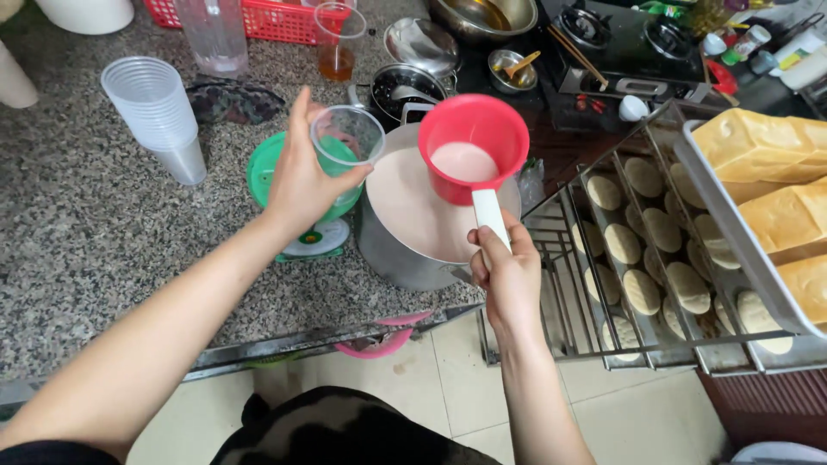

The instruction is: Pouring a pink liquid from a large pot into several plastic cups on a counter.

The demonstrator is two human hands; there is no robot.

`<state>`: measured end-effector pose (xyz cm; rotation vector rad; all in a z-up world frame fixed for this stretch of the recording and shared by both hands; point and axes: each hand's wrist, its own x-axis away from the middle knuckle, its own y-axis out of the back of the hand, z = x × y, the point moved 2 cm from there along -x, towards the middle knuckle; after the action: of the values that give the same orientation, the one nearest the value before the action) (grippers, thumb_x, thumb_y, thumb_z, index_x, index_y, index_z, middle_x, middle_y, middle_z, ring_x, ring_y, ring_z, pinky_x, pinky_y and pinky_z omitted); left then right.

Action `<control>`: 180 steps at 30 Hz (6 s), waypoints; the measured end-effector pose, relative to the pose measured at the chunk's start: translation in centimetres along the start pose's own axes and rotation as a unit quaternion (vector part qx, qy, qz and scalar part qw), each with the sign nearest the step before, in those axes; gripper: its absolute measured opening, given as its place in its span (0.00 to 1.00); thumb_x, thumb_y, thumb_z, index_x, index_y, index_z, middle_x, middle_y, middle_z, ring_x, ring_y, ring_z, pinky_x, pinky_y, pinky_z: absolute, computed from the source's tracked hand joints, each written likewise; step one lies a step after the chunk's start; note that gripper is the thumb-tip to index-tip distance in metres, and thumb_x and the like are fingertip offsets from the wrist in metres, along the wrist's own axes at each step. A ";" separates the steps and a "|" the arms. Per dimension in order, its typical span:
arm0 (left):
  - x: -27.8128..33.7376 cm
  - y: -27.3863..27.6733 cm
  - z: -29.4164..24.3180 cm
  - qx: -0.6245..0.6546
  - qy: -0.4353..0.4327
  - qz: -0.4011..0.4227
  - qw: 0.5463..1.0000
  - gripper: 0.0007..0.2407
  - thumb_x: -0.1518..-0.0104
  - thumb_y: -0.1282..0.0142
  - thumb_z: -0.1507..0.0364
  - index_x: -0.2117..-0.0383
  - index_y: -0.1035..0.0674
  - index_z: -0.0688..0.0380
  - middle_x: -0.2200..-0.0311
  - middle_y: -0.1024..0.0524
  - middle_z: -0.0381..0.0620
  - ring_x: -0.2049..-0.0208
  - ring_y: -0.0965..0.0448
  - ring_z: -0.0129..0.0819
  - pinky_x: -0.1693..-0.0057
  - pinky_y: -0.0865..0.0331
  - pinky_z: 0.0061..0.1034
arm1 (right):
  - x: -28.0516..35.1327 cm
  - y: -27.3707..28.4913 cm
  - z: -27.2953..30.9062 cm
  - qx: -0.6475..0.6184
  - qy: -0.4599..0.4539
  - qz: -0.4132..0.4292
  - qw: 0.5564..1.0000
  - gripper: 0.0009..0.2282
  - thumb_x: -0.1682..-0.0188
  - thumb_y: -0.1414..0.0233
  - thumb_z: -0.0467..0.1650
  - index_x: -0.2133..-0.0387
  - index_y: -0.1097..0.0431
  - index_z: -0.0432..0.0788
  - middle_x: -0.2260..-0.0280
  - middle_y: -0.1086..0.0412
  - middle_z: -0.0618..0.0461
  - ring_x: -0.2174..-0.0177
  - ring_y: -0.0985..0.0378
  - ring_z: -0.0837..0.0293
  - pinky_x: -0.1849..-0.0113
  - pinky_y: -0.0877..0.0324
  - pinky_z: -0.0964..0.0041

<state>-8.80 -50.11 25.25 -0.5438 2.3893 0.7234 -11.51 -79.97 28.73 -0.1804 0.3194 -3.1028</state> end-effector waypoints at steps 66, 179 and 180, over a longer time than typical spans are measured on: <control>2.7 -1.8 2.7 0.068 0.120 0.033 0.990 0.49 0.54 0.27 0.73 0.31 0.57 0.70 0.33 0.43 0.70 0.31 0.40 0.58 0.31 0.41 0.40 | 4.9 -9.2 5.5 0.431 0.366 0.058 0.823 0.21 0.49 0.45 0.23 0.40 0.33 0.41 0.50 0.24 0.39 0.51 0.18 0.53 0.52 0.27 0.64; 18.4 8.8 26.7 -0.185 0.490 0.422 0.740 0.46 0.69 0.25 0.47 0.44 0.24 0.74 0.40 0.26 0.64 0.39 0.25 0.53 0.33 0.34 0.36 | 2.4 -7.6 7.9 0.281 0.226 0.042 0.932 0.20 0.48 0.45 0.25 0.41 0.34 0.31 0.66 0.21 0.50 0.72 0.26 0.71 0.72 0.35 0.78; 18.3 8.9 26.5 -0.186 0.490 0.423 0.739 0.46 0.69 0.25 0.47 0.44 0.24 0.74 0.40 0.26 0.64 0.39 0.25 0.53 0.33 0.34 0.36 | 2.3 -7.6 7.9 0.280 0.224 0.041 0.933 0.20 0.48 0.45 0.25 0.41 0.34 0.31 0.66 0.21 0.50 0.72 0.26 0.71 0.72 0.35 0.78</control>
<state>-16.39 -31.06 -1.12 0.1771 3.5489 1.6467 -12.96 -74.21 38.18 0.5367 -0.5462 -2.9605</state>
